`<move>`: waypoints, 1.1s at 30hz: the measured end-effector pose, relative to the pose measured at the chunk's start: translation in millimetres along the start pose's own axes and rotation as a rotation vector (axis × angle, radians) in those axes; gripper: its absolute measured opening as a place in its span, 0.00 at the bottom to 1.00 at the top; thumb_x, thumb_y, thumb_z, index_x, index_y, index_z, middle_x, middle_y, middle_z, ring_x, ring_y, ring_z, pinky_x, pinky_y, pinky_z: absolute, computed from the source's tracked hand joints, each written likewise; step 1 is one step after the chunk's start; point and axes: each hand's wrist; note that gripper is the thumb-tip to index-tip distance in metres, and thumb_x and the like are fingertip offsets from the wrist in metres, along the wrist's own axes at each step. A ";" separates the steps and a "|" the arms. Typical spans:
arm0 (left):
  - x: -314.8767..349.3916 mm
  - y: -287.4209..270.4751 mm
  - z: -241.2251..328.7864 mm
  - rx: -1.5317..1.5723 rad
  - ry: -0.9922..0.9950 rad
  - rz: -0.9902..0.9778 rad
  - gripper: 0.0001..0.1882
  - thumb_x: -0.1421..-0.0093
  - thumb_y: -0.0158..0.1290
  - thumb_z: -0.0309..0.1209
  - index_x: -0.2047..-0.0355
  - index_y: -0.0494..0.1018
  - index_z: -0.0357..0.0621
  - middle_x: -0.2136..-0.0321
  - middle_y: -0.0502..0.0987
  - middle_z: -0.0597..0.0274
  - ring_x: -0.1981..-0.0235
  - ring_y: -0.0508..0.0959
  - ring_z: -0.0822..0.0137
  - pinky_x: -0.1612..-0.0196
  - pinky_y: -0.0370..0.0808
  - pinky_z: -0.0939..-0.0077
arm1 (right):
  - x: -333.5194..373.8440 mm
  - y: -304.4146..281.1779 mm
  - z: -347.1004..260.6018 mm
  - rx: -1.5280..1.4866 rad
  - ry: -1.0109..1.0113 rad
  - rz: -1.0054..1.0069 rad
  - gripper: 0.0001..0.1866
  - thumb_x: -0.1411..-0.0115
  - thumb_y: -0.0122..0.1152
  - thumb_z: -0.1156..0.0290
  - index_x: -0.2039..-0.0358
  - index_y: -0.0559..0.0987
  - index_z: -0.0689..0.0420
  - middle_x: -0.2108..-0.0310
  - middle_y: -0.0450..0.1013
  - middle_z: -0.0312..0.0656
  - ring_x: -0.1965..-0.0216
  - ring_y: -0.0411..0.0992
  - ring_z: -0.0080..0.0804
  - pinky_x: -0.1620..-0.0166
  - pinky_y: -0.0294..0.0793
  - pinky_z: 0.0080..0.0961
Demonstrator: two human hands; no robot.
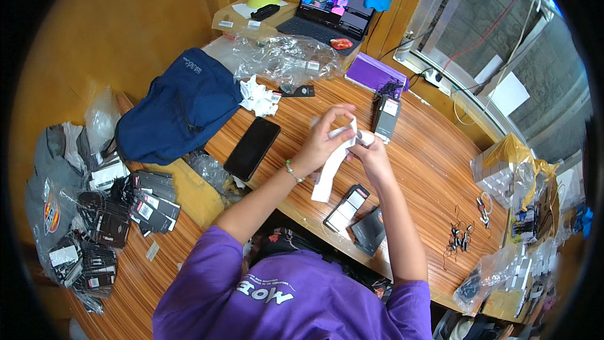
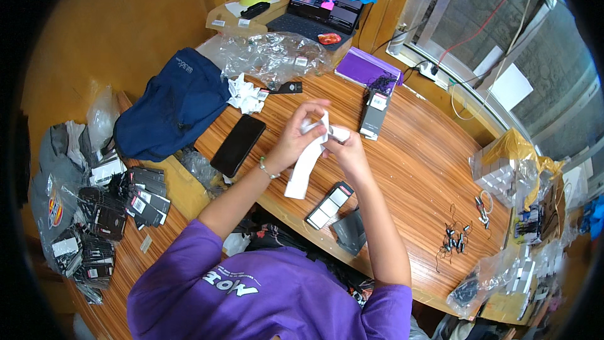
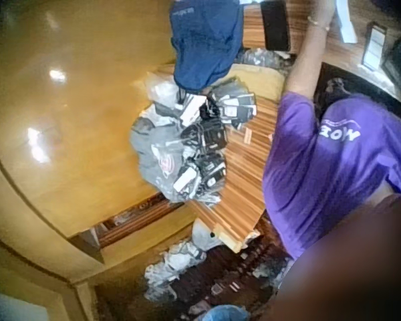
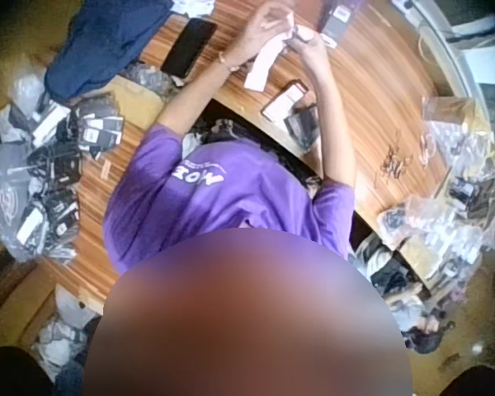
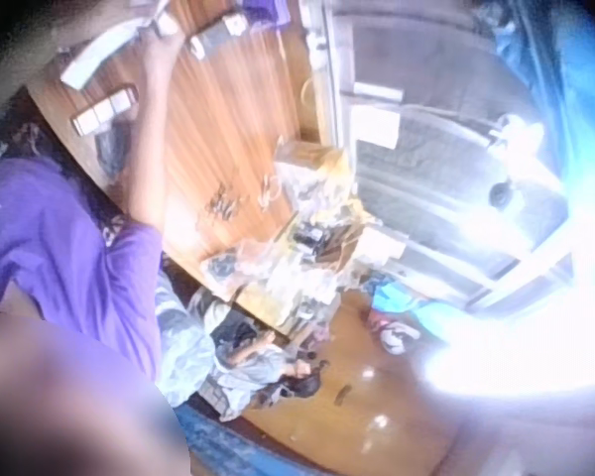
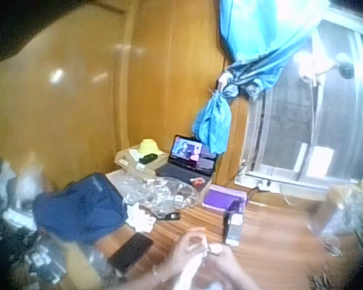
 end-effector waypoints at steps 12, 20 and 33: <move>-11.5 38.0 8.8 0.818 -0.262 0.552 0.14 0.37 0.42 0.30 0.51 0.58 0.50 0.71 0.70 0.64 0.71 0.74 0.70 0.65 0.75 0.71 | 38.3 21.7 -16.0 0.759 -0.760 0.534 0.29 0.51 0.61 0.59 0.50 0.65 0.56 0.53 0.61 0.50 0.50 0.58 0.46 0.48 0.56 0.45; 7.0 97.4 34.1 0.437 0.000 0.193 0.29 0.39 0.40 0.53 0.46 0.51 0.49 0.54 0.61 0.58 0.54 0.64 0.71 0.53 0.64 0.77 | 50.9 24.0 -40.7 0.548 -0.793 0.600 0.23 0.39 0.44 0.51 0.60 0.75 0.59 0.46 0.59 0.57 0.44 0.57 0.47 0.45 0.57 0.41; 16.0 87.0 53.3 1.015 -0.468 0.182 0.21 0.37 0.36 0.52 0.58 0.65 0.50 0.60 0.71 0.61 0.57 0.71 0.70 0.51 0.68 0.73 | 57.1 25.8 -63.2 1.032 -0.987 0.648 0.10 0.50 0.59 0.64 0.77 0.71 0.57 0.72 0.67 0.43 0.58 0.64 0.45 0.49 0.55 0.44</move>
Point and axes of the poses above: each hand's wrist, its own x-axis away from the middle knuckle, its own y-axis out of the palm, z = x × y
